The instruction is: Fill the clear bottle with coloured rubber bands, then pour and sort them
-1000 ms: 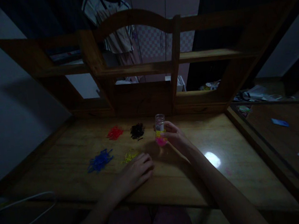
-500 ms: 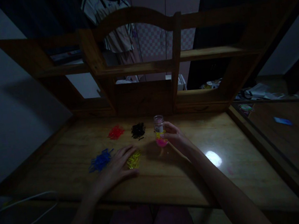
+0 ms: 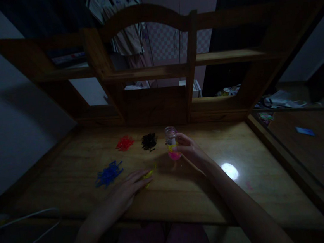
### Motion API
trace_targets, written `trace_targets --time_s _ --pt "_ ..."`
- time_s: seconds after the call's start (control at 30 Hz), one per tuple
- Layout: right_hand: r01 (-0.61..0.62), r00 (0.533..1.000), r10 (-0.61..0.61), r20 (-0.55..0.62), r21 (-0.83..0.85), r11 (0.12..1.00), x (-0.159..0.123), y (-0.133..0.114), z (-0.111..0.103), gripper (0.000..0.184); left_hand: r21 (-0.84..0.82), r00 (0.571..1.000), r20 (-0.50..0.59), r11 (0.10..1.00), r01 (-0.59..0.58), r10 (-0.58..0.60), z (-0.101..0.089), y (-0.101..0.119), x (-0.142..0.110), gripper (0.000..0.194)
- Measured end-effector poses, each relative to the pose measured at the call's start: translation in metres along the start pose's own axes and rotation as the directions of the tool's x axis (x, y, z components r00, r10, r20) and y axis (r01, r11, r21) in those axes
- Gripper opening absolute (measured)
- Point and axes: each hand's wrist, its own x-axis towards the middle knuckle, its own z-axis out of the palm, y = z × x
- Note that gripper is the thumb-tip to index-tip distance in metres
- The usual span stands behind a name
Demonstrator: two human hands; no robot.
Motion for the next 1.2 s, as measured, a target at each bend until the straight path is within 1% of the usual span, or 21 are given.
trace_targets --time_s 0.07,0.23,0.37,0.47,0.57,0.67,0.77,0.83,0.9,0.97,1.03,1.13,1.2 --pt "-0.003 1.0 0.003 -0.002 -0.001 1.0 -0.001 -0.002 0.002 0.045 0.016 1.0 -0.002 1.0 -0.014 0.014 0.003 -0.002 -0.002 0.08" --pt "-0.006 1.0 0.006 0.018 -0.011 1.0 -0.001 0.0 0.002 0.045 0.054 0.999 -0.023 0.998 -0.028 0.029 0.009 -0.01 -0.002 0.061" --pt "0.005 0.999 -0.003 0.041 -0.051 0.999 0.0 0.006 0.002 0.045 0.052 0.997 -0.035 0.996 -0.07 0.072 0.007 -0.012 -0.004 0.05" --pt "0.018 0.999 -0.015 0.043 -0.067 0.998 -0.001 0.009 0.002 0.047 0.046 0.998 -0.036 0.998 -0.053 0.055 0.005 -0.013 -0.004 0.045" --pt "0.032 0.998 -0.026 0.06 -0.093 0.995 -0.002 0.011 0.002 0.048 -0.018 0.999 -0.032 1.0 -0.018 0.017 0.003 -0.013 -0.001 0.039" --pt "0.04 0.998 -0.029 0.059 -0.189 0.981 -0.002 0.011 0.001 0.049 -0.123 0.999 -0.046 0.992 0.001 -0.006 -0.004 -0.014 0.003 0.027" --pt "0.113 0.994 -0.103 0.045 -0.375 0.92 -0.003 0.008 0.0 0.049 -0.173 0.998 -0.055 0.985 0.016 -0.026 -0.013 -0.015 0.01 0.017" --pt "0.18 0.983 -0.172 0.063 -0.504 0.845 -0.004 0.006 0.002 0.044 -0.205 0.998 -0.058 0.979 0.024 -0.037 -0.017 -0.019 0.017 0.014" --pt "0.244 0.969 -0.224 0.108 -0.583 0.775 -0.006 0.003 0.006 0.039 -0.266 0.994 -0.093 0.964 0.027 -0.054 -0.018 -0.025 0.024 0.014" --pt "0.302 0.952 -0.259 0.16 -0.611 0.732 -0.007 0.002 0.01 0.038 -0.348 0.982 -0.168 0.937 0.025 -0.089 -0.016 -0.031 0.031 0.014" --pt "0.328 0.944 -0.27 0.189 -0.615 0.717 -0.009 0.002 0.014 0.039 -0.438 0.955 -0.253 0.898 0.028 -0.153 -0.014 -0.034 0.037 0.017" --pt "0.317 0.948 -0.255 0.189 -0.604 0.731 -0.01 0.003 0.019 0.04 -0.562 0.89 -0.369 0.827 0.015 -0.267 -0.014 -0.03 0.045 0.018" --pt "0.313 0.95 -0.243 0.196 -0.596 0.739 -0.011 0.004 0.022 0.039 -0.609 0.849 -0.432 0.793 -0.025 -0.305 -0.016 -0.021 0.05 0.017"
